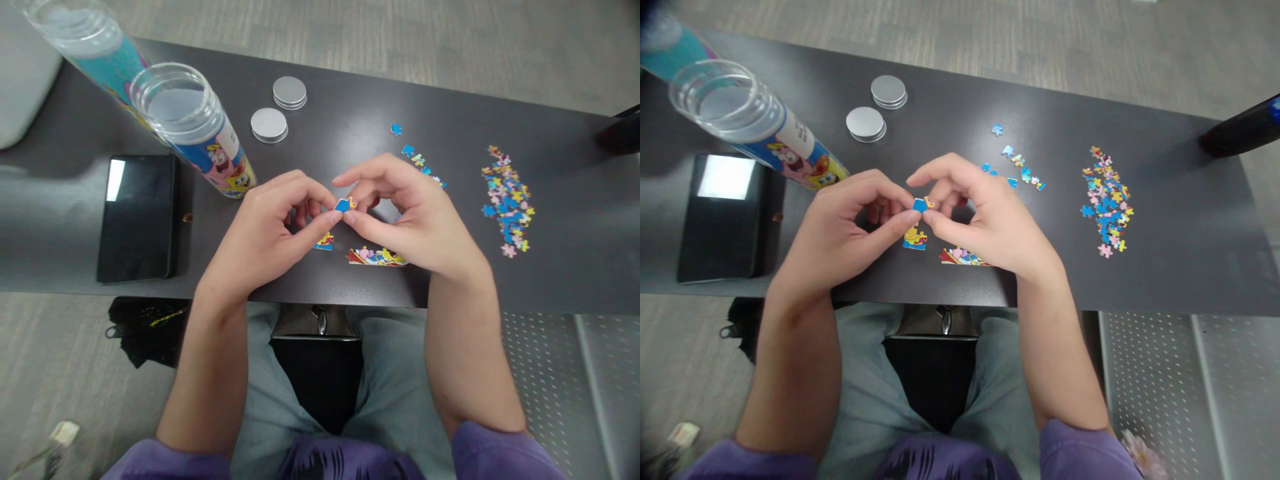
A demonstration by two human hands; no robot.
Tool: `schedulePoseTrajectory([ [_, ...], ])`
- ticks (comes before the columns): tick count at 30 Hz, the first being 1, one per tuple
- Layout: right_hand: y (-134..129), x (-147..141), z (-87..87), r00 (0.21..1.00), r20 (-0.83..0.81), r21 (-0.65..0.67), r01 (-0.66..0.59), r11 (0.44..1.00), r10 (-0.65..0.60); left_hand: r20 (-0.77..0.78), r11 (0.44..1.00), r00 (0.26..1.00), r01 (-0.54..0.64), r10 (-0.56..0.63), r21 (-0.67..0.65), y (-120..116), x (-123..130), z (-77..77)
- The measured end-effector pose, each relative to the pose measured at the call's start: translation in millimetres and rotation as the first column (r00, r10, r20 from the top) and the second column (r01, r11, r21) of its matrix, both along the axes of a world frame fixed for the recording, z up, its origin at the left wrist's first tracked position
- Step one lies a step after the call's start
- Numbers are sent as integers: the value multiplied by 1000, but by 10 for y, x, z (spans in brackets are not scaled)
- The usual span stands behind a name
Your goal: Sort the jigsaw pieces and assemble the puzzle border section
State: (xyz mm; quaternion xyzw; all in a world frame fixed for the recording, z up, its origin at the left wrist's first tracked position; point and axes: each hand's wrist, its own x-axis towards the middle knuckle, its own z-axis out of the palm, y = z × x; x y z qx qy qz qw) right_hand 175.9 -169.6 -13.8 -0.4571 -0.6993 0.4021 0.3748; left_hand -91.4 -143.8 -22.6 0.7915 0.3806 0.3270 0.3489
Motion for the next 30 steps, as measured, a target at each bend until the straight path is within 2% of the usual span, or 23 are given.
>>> schedulePoseTrajectory([
  [5, -5, 1, 26, 998, 56, -28, -6, 1000, 7, 4, 1000, 1000, -13, 13, -3, 5, -3, -12],
  [9, 3, -29, 41, 995, 89, 18, 39, 999, -41, 4, 1000, 1000, -28, 29, -12, 4, -6, -21],
  [13, 12, -42, 19, 997, 67, 104, 29, 994, -37, -10, 999, 999, -38, 37, -14, -3, -6, -25],
  [18, 6, -37, -3, 1000, 15, 69, -17, 997, 16, -46, 998, 997, -56, 56, -16, 8, -6, -37],
  [23, 9, -25, 1, 993, 64, 59, 97, 994, -101, -22, 996, 996, -89, 89, 30, 46, -32, -81],
  [30, 42, -18, -53, 990, 54, 42, 126, 991, -128, -101, 1000, 995, 6, -7, -16, 85, -130, -112],
])
